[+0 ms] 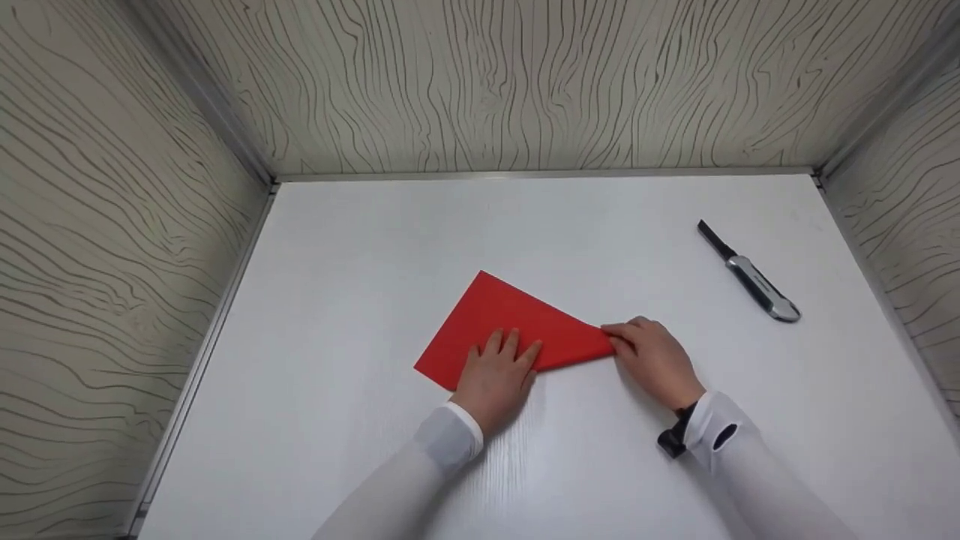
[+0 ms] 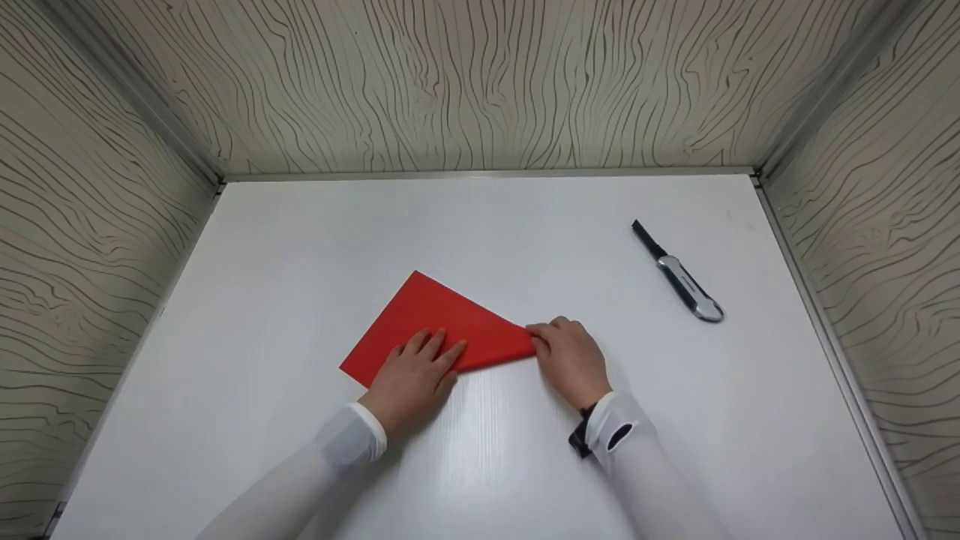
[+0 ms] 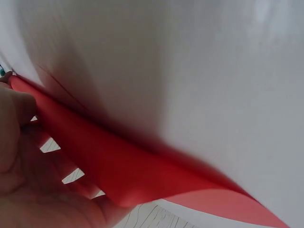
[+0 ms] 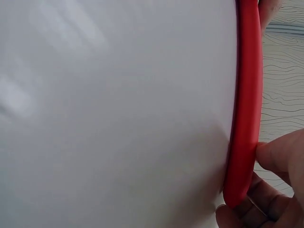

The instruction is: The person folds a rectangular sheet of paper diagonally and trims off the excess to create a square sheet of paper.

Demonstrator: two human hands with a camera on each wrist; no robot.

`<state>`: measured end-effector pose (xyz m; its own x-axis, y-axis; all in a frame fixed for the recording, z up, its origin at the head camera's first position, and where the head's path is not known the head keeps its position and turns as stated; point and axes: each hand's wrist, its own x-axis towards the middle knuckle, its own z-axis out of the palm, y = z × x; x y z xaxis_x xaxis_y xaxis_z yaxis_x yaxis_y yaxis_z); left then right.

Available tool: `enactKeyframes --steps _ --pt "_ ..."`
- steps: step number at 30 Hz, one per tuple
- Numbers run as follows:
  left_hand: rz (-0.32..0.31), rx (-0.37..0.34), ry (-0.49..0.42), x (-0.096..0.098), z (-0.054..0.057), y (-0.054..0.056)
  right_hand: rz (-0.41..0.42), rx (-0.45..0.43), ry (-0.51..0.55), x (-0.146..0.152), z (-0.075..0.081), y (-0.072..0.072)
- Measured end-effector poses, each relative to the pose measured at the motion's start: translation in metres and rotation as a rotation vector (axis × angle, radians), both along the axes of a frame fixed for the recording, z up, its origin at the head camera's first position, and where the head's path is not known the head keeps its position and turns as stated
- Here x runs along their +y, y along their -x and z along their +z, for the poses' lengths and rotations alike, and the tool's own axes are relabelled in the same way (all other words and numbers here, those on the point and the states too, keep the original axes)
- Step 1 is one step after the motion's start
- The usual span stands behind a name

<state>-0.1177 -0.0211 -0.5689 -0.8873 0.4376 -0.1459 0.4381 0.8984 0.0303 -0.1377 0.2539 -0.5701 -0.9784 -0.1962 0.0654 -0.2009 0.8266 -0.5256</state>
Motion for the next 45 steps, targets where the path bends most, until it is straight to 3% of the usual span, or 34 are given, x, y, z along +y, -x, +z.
enactKeyframes --steps 26,36,45 --pt "0.043 -0.034 -0.002 0.0024 0.0014 -0.001 -0.021 -0.035 -0.018 -0.0028 -0.0003 0.0011" --pt "0.022 0.009 0.042 0.002 -0.0001 -0.0018 -0.018 -0.021 -0.018 -0.0042 0.0001 0.0008" --pt "0.03 -0.004 0.012 0.002 0.0007 -0.0018 -0.026 -0.022 0.002 -0.0019 -0.0005 -0.0015"
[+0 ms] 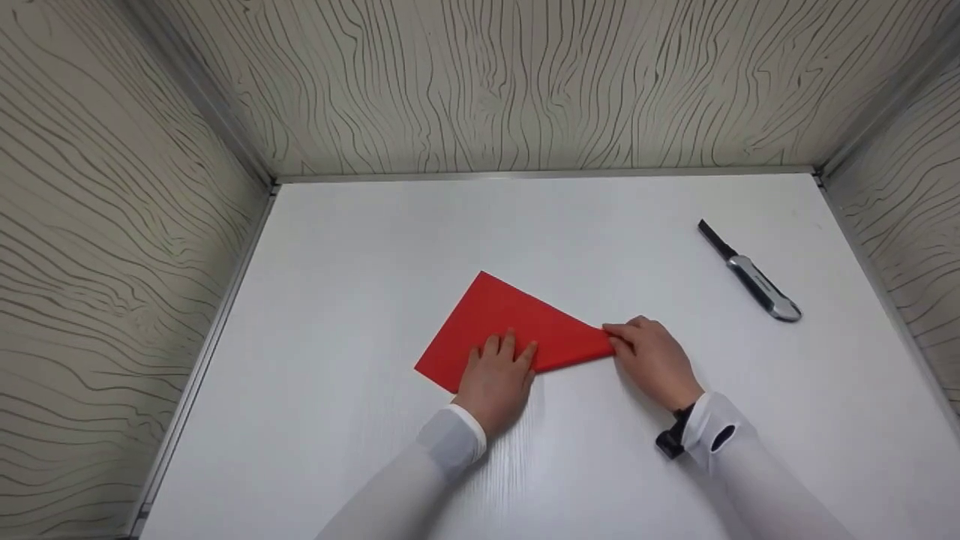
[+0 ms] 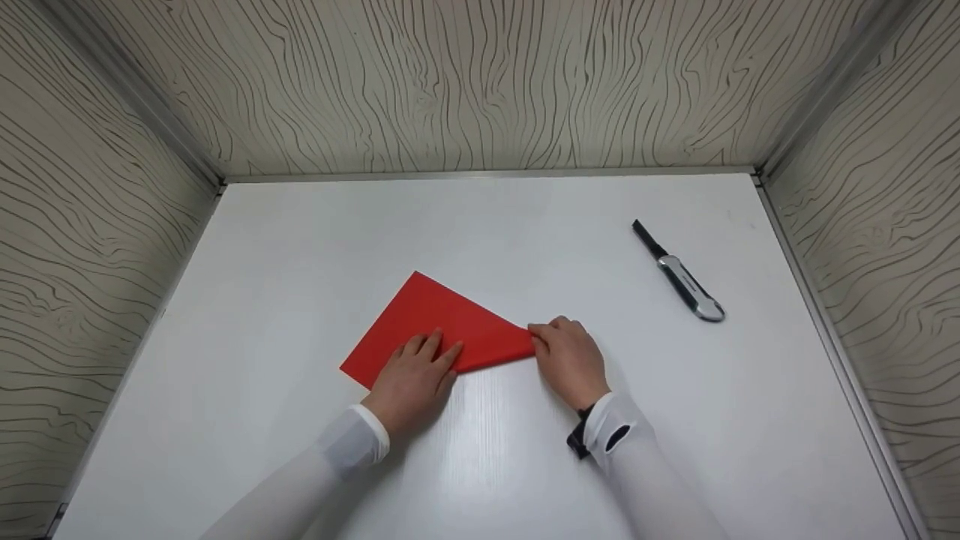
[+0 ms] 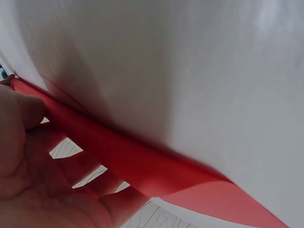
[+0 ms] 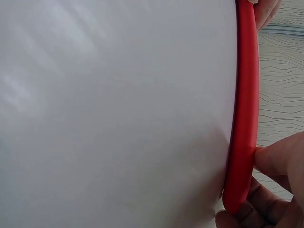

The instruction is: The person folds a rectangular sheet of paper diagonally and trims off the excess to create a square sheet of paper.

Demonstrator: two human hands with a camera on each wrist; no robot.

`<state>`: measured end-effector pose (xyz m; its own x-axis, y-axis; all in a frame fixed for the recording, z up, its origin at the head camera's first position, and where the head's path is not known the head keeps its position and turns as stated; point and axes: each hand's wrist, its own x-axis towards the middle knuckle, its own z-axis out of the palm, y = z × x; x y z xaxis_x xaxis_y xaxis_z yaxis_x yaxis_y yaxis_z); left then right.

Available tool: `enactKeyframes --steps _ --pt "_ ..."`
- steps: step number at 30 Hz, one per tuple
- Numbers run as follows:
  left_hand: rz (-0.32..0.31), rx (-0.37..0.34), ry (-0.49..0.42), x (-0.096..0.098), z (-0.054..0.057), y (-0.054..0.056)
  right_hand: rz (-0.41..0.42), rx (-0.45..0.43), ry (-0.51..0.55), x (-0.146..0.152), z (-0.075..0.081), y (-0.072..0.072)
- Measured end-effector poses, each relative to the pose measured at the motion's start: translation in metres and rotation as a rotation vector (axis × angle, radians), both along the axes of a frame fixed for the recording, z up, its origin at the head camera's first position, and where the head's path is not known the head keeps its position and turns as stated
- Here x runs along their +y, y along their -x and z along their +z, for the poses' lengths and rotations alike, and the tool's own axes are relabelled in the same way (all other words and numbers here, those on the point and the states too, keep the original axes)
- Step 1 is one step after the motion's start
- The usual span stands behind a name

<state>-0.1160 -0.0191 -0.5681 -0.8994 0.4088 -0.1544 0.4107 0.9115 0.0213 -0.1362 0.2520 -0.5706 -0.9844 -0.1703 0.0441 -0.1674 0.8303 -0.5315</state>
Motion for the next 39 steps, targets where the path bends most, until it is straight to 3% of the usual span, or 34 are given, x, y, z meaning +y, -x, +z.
enactKeyframes --steps 15,28,39 --pt "-0.017 0.018 0.03 -0.001 -0.001 0.0 -0.073 0.002 0.095 0.011 0.001 -0.015" --pt "-0.021 0.037 0.032 -0.001 -0.001 -0.001 -0.019 0.018 0.052 0.011 0.001 -0.017" --pt "-0.015 0.04 0.014 -0.001 -0.001 -0.001 -0.027 0.032 0.047 0.011 0.0 -0.016"
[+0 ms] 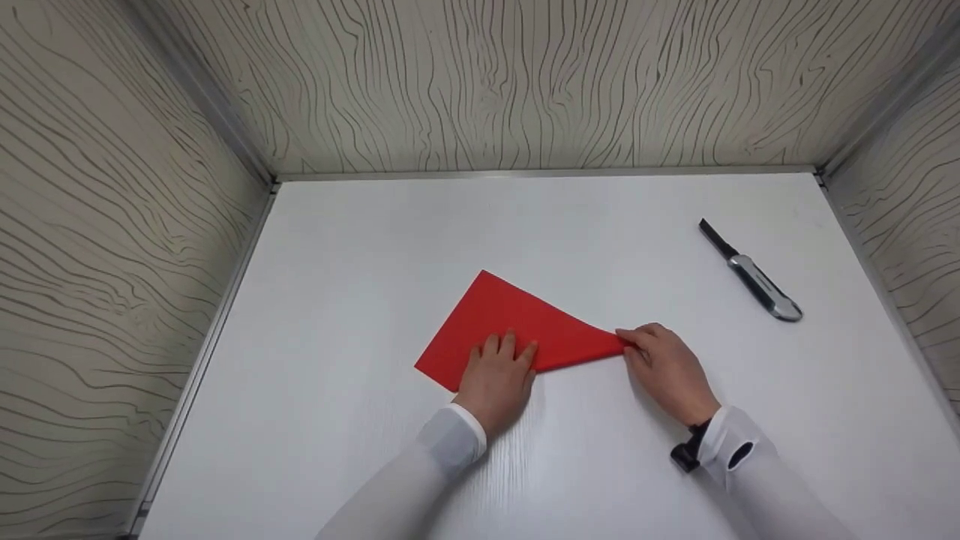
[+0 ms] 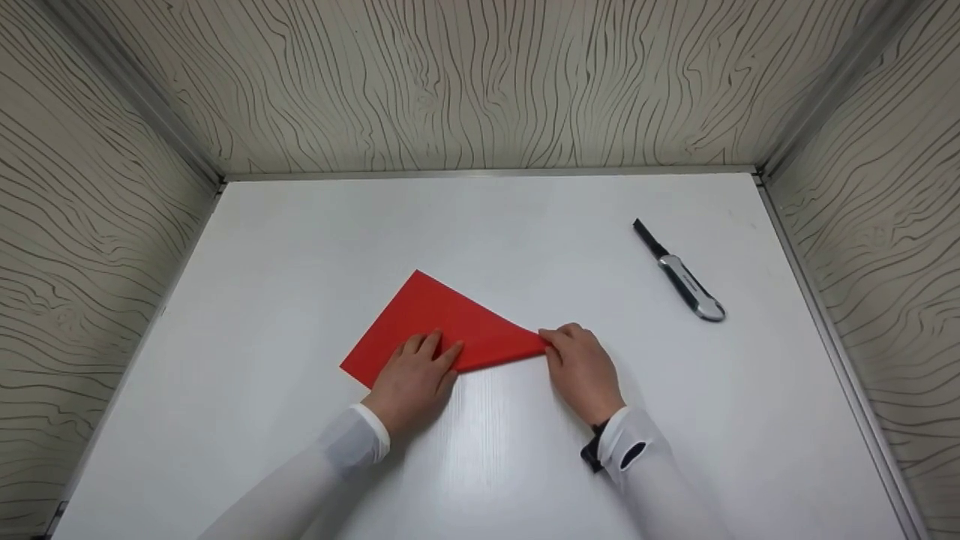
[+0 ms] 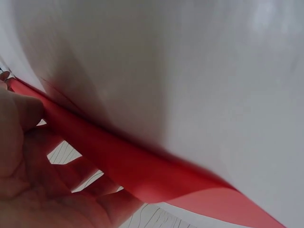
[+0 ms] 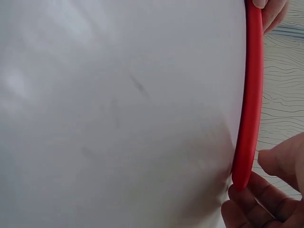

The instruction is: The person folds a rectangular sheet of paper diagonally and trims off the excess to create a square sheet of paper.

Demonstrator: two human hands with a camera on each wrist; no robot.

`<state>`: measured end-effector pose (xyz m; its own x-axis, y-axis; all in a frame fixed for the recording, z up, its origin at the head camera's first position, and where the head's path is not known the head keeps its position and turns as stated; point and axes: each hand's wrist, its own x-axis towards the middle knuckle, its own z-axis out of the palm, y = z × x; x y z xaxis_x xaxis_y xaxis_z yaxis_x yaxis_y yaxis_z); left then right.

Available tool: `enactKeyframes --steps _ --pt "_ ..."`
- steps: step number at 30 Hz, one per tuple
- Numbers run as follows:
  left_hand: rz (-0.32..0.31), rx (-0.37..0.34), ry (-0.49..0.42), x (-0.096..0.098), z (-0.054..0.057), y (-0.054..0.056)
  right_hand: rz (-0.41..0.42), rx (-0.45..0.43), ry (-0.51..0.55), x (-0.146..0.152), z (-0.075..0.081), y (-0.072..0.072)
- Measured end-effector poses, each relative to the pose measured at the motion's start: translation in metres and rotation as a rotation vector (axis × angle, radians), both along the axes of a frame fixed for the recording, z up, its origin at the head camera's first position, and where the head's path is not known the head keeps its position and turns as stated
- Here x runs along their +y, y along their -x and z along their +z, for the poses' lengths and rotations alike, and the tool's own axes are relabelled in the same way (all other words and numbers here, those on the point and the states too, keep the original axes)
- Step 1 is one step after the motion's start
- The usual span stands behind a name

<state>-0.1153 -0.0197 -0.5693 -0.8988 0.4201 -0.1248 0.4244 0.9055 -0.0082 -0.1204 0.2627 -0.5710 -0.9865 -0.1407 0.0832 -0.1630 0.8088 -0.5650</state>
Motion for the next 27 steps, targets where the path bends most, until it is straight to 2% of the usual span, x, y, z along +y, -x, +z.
enactKeyframes --steps 8,22,27 --pt "-0.004 0.005 0.008 0.0003 -0.0007 0.0007 0.009 0.028 -0.004 0.0006 -0.0013 0.0003" --pt "0.002 -0.014 0.011 0.0 0.0024 -0.0003 -0.007 0.001 -0.025 -0.0004 -0.001 -0.001" --pt "-0.015 -0.01 0.074 -0.0006 0.0001 -0.0011 -0.013 -0.014 -0.038 -0.0011 0.001 -0.0011"
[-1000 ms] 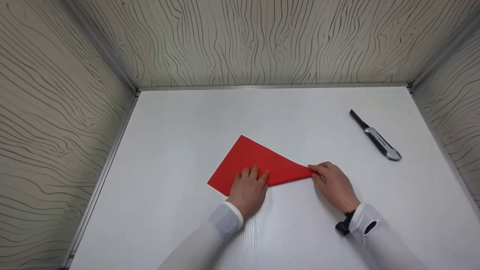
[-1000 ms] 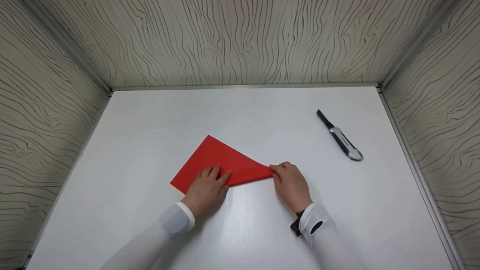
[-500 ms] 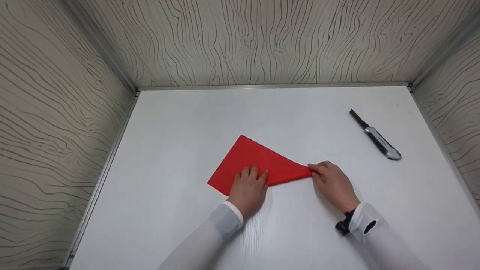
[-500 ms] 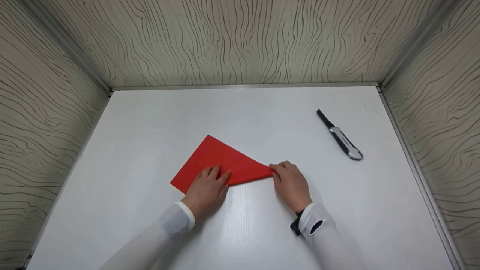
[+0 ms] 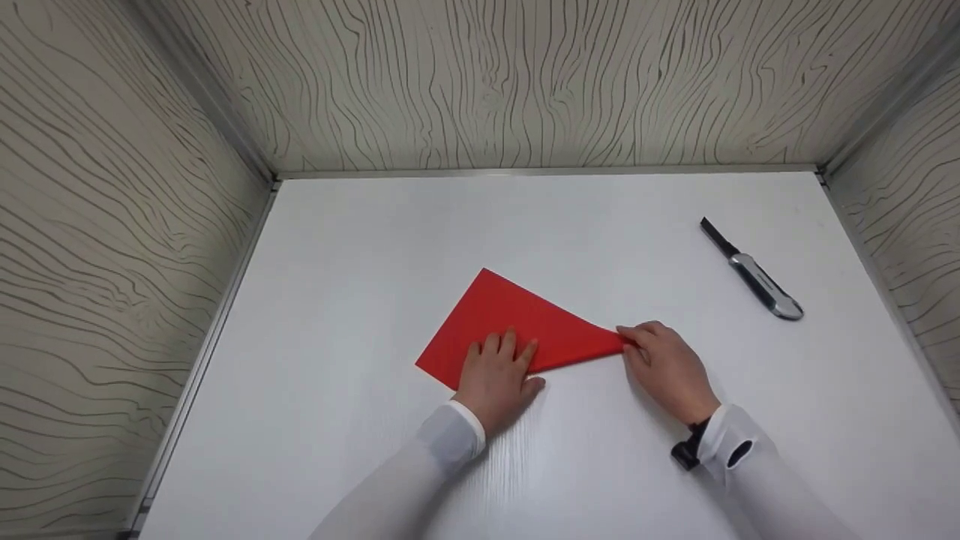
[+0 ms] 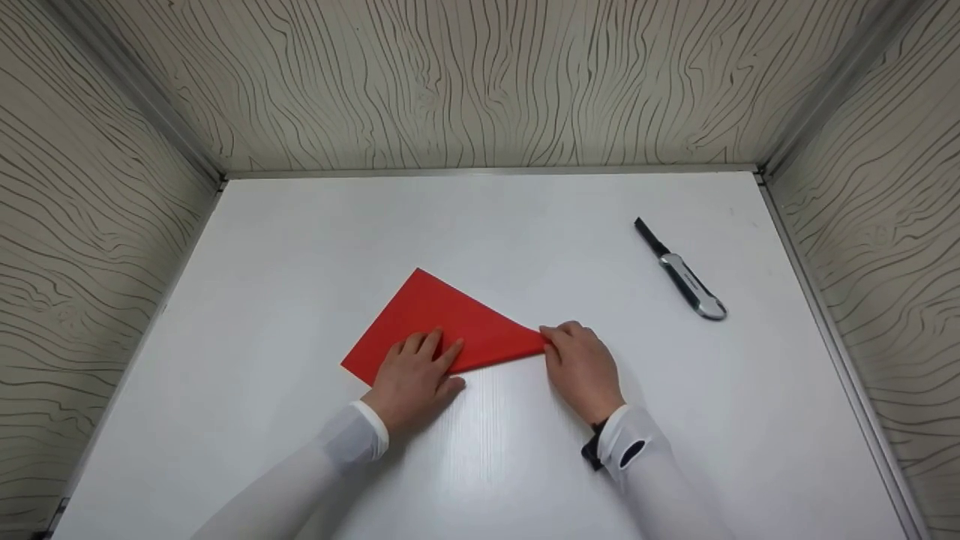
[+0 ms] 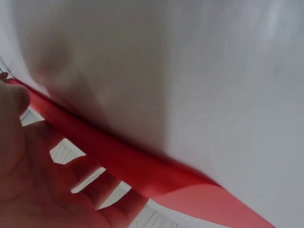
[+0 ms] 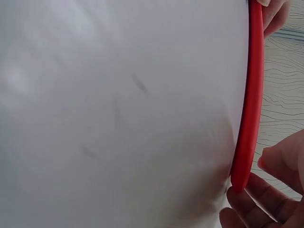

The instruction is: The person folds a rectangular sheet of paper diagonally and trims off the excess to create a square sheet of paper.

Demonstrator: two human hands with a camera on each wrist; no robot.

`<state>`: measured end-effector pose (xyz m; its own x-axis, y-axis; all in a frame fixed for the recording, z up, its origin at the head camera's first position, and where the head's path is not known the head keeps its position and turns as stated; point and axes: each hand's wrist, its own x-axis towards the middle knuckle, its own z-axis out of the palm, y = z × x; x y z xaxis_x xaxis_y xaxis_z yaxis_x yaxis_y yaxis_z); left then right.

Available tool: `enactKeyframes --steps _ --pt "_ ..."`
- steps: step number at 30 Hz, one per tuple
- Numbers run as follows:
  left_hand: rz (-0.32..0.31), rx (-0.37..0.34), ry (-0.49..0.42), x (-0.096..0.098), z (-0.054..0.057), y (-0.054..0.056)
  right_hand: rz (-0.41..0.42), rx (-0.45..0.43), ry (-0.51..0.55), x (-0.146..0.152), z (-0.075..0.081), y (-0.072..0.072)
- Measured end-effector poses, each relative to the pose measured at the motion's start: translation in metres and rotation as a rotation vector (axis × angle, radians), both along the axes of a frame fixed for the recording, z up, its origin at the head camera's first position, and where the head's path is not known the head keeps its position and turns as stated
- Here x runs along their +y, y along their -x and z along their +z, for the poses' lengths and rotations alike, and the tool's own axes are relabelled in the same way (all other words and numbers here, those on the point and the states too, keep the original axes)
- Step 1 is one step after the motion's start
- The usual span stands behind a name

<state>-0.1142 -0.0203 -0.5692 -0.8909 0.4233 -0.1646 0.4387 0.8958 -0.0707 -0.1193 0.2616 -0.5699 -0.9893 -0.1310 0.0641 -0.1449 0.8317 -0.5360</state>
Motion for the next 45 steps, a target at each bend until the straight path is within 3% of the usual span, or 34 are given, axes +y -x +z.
enactKeyframes --steps 6,10,16,19,21,26,29,39,45 --pt "-0.032 -0.018 0.066 0.001 -0.003 -0.001 -0.001 -0.012 -0.002 0.001 0.001 -0.001" --pt "-0.046 -0.019 0.11 0.001 -0.003 -0.003 0.012 0.034 -0.013 0.001 0.0 -0.001" --pt "-0.064 -0.021 0.181 0.004 -0.008 -0.005 0.043 0.225 -0.07 -0.005 0.003 -0.002" --pt "-0.061 -0.033 0.174 0.004 -0.009 -0.004 0.096 0.336 -0.135 -0.014 0.008 -0.003" --pt "-0.058 -0.04 0.17 0.004 -0.009 -0.004 0.157 0.365 -0.182 -0.024 0.011 -0.005" --pt "-0.056 -0.053 0.19 0.003 -0.007 -0.005 0.392 0.287 -0.29 -0.054 0.01 -0.016" --pt "-0.063 -0.05 0.204 0.003 -0.007 -0.005 0.474 0.213 -0.328 -0.068 0.006 -0.021" --pt "-0.073 -0.025 0.232 0.003 -0.006 -0.005 0.461 0.168 -0.349 -0.074 -0.005 -0.026" --pt "-0.064 -0.03 0.221 0.002 -0.005 -0.005 0.475 0.136 -0.376 -0.073 -0.004 -0.026"
